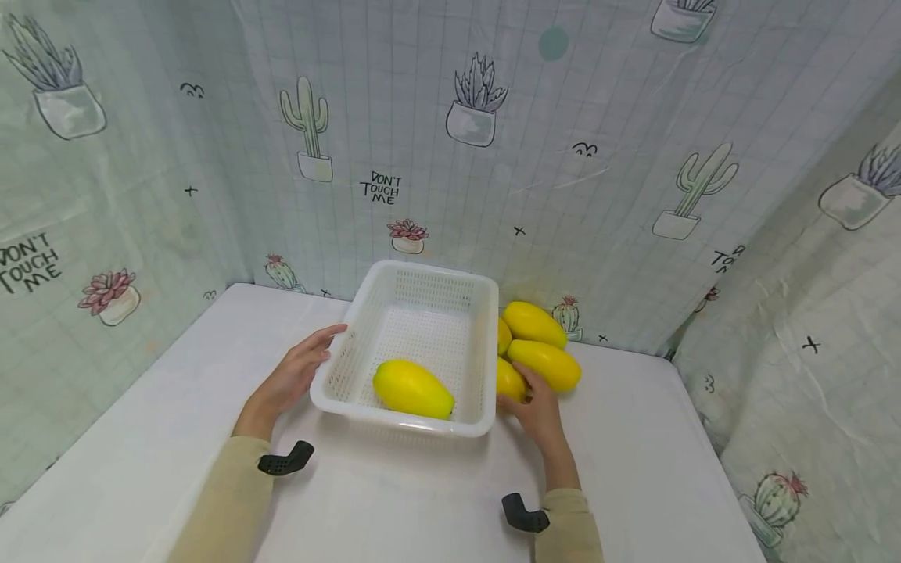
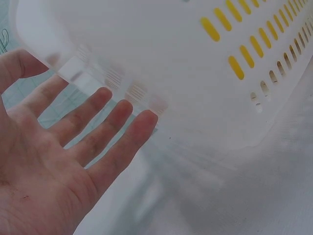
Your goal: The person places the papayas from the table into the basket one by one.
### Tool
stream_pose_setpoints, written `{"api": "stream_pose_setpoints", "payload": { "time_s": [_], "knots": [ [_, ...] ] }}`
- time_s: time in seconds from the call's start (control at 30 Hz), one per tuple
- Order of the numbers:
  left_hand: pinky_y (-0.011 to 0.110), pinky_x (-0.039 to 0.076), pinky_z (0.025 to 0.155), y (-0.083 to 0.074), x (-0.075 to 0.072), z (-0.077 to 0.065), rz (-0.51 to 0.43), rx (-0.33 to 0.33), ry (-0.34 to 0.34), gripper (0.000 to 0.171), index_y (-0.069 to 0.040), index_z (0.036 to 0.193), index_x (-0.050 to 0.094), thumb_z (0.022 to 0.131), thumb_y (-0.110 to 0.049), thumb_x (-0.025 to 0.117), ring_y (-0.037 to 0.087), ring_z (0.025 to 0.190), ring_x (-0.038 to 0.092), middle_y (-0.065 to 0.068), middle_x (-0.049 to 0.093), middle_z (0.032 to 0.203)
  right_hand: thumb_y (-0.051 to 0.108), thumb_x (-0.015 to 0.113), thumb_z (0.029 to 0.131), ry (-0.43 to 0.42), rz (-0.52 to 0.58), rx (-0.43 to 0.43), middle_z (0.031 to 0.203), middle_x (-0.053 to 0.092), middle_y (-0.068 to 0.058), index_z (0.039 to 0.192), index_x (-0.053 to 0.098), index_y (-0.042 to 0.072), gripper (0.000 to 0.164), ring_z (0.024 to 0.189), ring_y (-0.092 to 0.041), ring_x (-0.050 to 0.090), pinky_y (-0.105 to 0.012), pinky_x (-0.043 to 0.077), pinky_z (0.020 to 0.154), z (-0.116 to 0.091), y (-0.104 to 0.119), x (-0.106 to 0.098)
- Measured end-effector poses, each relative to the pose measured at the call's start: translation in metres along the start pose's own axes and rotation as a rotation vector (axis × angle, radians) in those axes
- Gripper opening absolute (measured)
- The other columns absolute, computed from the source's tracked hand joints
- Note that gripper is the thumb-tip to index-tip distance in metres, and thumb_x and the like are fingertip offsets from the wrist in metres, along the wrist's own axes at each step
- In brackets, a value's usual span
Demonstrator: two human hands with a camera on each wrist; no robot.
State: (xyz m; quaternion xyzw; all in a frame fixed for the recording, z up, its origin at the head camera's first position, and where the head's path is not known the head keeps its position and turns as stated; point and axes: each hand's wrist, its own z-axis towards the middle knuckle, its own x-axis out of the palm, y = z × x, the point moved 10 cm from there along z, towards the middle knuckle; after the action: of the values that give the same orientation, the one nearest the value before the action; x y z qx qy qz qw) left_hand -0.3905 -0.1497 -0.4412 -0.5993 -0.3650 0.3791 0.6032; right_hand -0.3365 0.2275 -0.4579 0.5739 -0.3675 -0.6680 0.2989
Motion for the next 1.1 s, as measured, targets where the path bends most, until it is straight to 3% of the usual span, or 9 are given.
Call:
{"api": "stream_pose_setpoints", "payload": {
  "time_s": [0.27, 0.47, 0.9, 1.1],
  "knots": [
    [0.053, 0.028, 0.107, 0.001, 0.001, 0.000, 0.010, 0.013, -0.024, 0.047, -0.024, 0.143, 0.029, 0.097, -0.024, 0.039, 0.025, 0.136, 0.026, -0.003, 0.018, 0.153, 0.025, 0.074, 0.075, -0.009, -0.004, -0.001, 0.137, 0.043, -0.006, 0.134, 0.043, 0.020, 0.067, 0.123, -0.025, 0.042, -0.046, 0.040, 0.099, 0.000, -0.004, 0.002],
    [0.054, 0.024, 0.108, 0.003, 0.000, -0.001, -0.007, -0.011, -0.025, 0.047, -0.023, 0.142, 0.030, 0.097, -0.022, 0.039, 0.028, 0.138, 0.022, -0.002, 0.016, 0.154, 0.024, 0.073, 0.076, 0.002, -0.026, 0.006, 0.138, 0.042, -0.005, 0.135, 0.042, 0.021, 0.066, 0.126, -0.025, 0.040, -0.045, 0.038, 0.102, 0.000, -0.003, 0.003],
    [0.056, 0.023, 0.107, 0.020, -0.010, 0.007, 0.021, 0.009, -0.030, 0.046, -0.029, 0.143, 0.029, 0.097, -0.026, 0.038, 0.029, 0.139, 0.020, -0.006, 0.014, 0.154, 0.029, 0.072, 0.076, 0.023, -0.007, 0.040, 0.140, 0.041, -0.005, 0.134, 0.043, 0.023, 0.065, 0.128, -0.026, 0.038, -0.047, 0.037, 0.102, -0.004, -0.002, -0.002],
    [0.059, 0.023, 0.106, 0.020, -0.009, 0.007, 0.012, 0.011, -0.032, 0.047, -0.029, 0.142, 0.030, 0.096, -0.027, 0.040, 0.031, 0.140, 0.018, -0.005, 0.013, 0.154, 0.028, 0.072, 0.077, 0.029, 0.002, 0.040, 0.140, 0.041, -0.005, 0.134, 0.043, 0.024, 0.064, 0.128, -0.026, 0.039, -0.047, 0.038, 0.102, -0.004, -0.001, -0.004]
  ]
}}
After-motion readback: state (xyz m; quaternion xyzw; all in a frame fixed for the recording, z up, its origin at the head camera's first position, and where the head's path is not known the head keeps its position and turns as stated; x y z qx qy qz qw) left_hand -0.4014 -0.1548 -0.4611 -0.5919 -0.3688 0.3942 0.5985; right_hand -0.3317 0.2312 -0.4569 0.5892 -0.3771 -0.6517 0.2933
